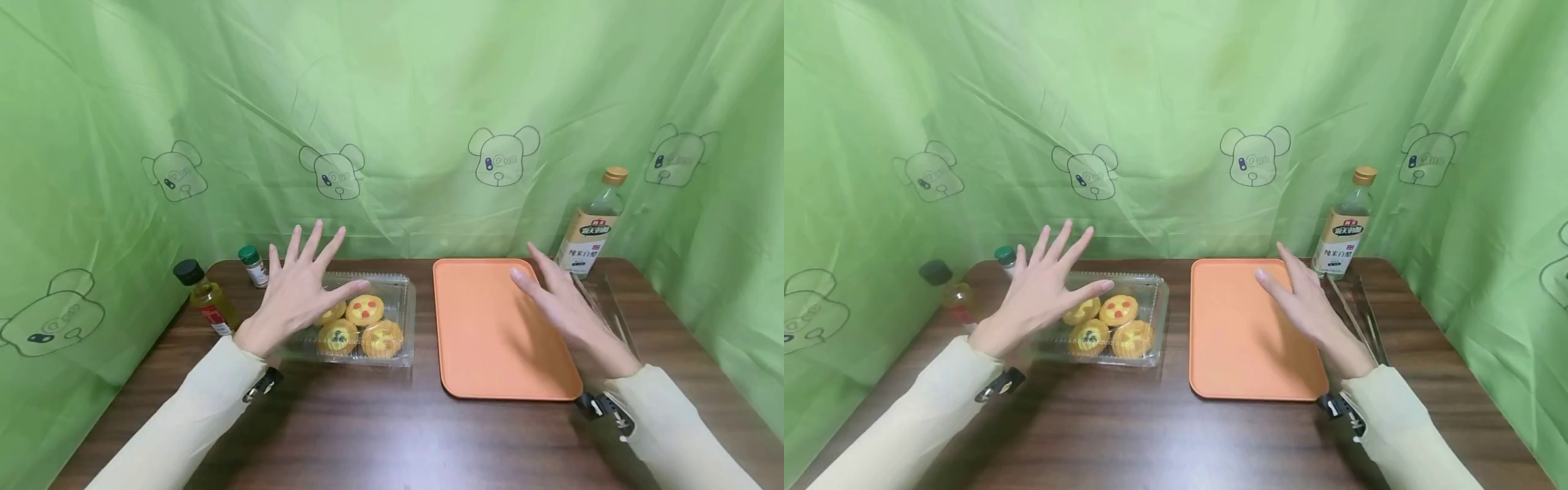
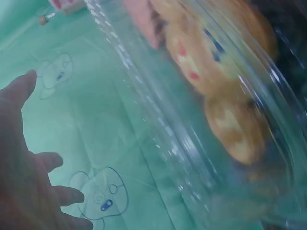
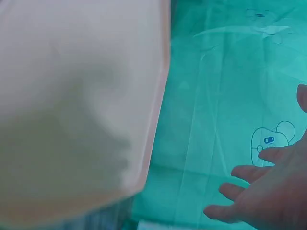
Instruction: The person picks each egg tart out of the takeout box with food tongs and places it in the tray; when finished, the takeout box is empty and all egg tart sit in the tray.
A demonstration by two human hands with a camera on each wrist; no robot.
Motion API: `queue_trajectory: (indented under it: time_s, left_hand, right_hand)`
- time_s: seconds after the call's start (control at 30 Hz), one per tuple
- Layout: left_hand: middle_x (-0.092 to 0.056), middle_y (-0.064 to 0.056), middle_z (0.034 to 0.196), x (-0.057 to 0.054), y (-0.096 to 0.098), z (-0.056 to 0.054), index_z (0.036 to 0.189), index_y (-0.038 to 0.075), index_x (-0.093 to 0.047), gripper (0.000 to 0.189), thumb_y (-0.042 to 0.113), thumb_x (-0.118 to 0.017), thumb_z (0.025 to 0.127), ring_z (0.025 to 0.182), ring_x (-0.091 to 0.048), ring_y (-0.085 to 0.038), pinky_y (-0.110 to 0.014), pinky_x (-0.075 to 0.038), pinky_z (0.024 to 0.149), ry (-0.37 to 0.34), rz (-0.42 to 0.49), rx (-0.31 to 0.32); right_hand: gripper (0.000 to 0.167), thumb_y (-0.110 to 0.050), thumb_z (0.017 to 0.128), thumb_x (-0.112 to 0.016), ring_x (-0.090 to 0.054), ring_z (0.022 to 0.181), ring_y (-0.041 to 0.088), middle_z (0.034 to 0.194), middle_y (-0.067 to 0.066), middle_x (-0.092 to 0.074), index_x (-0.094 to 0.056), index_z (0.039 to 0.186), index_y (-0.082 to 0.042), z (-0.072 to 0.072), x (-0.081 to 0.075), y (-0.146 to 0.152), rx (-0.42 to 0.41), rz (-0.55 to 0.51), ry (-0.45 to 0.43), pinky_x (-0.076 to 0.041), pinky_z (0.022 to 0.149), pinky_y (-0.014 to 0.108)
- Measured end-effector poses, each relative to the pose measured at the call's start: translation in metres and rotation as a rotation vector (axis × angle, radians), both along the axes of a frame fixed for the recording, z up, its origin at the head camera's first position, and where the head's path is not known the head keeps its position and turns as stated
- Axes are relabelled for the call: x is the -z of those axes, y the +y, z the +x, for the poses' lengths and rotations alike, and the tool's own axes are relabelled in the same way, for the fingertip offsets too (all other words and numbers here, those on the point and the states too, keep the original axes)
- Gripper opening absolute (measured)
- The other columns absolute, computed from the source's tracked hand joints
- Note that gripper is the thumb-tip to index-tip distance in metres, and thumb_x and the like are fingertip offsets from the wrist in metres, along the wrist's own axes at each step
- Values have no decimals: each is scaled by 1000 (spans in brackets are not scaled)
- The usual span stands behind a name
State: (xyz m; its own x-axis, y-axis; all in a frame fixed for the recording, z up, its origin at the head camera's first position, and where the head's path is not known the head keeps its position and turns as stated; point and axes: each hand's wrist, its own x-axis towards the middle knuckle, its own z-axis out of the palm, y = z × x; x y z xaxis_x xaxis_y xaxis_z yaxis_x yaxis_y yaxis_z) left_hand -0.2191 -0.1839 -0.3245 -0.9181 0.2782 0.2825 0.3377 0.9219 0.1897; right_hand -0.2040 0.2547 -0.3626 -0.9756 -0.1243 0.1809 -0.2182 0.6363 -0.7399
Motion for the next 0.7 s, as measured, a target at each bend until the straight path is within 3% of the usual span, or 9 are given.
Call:
queue_trajectory:
  time_s: [0.13,0.23,0.33,0.47,0.53,0.7]
  left_hand:
    - [-1,-1,178,-3,7,7,170,34,-26,100,86,-56,89,161,4,-39,-79,4,118,7,46,35]
    - [-6,-1,178,-3,12,15,168,32,-32,99,85,-58,89,162,0,-38,-78,-1,119,18,75,71]
    - [-13,-3,177,-1,15,22,167,31,-37,97,81,-64,88,162,-7,-37,-77,-6,121,40,102,118]
    - [-24,-4,175,1,21,30,163,27,-46,93,68,-78,86,160,-19,-36,-73,-12,122,113,141,188]
    - [-30,-6,173,3,25,34,159,23,-51,91,59,-86,84,158,-25,-36,-70,-18,123,159,171,233]
    - [-45,-9,165,9,34,44,149,13,-61,81,34,-96,80,149,-43,-36,-61,-37,118,230,287,364]
  right_hand:
    - [77,-52,111,-49,-9,160,40,177,10,-14,-13,172,-24,5,-3,-8,-54,-168,-100,-10,124,70]
    - [74,-48,111,-50,-19,159,37,175,10,-21,-17,172,-23,8,-4,-14,-84,-276,-139,-17,125,64]
    - [69,-41,113,-51,-30,155,32,171,14,-30,-22,171,-17,12,-3,-21,-124,-413,-153,-30,124,49]
    - [63,-29,114,-52,-46,145,25,163,20,-39,-28,167,-5,17,3,-31,-196,-608,-171,-46,113,33]
    - [60,-22,113,-54,-54,137,20,158,24,-43,-30,164,1,19,6,-38,-227,-690,-184,-49,111,33]
    - [57,-13,111,-57,-64,128,24,149,32,-52,-34,157,12,22,15,-57,-265,-802,-238,-52,108,38]
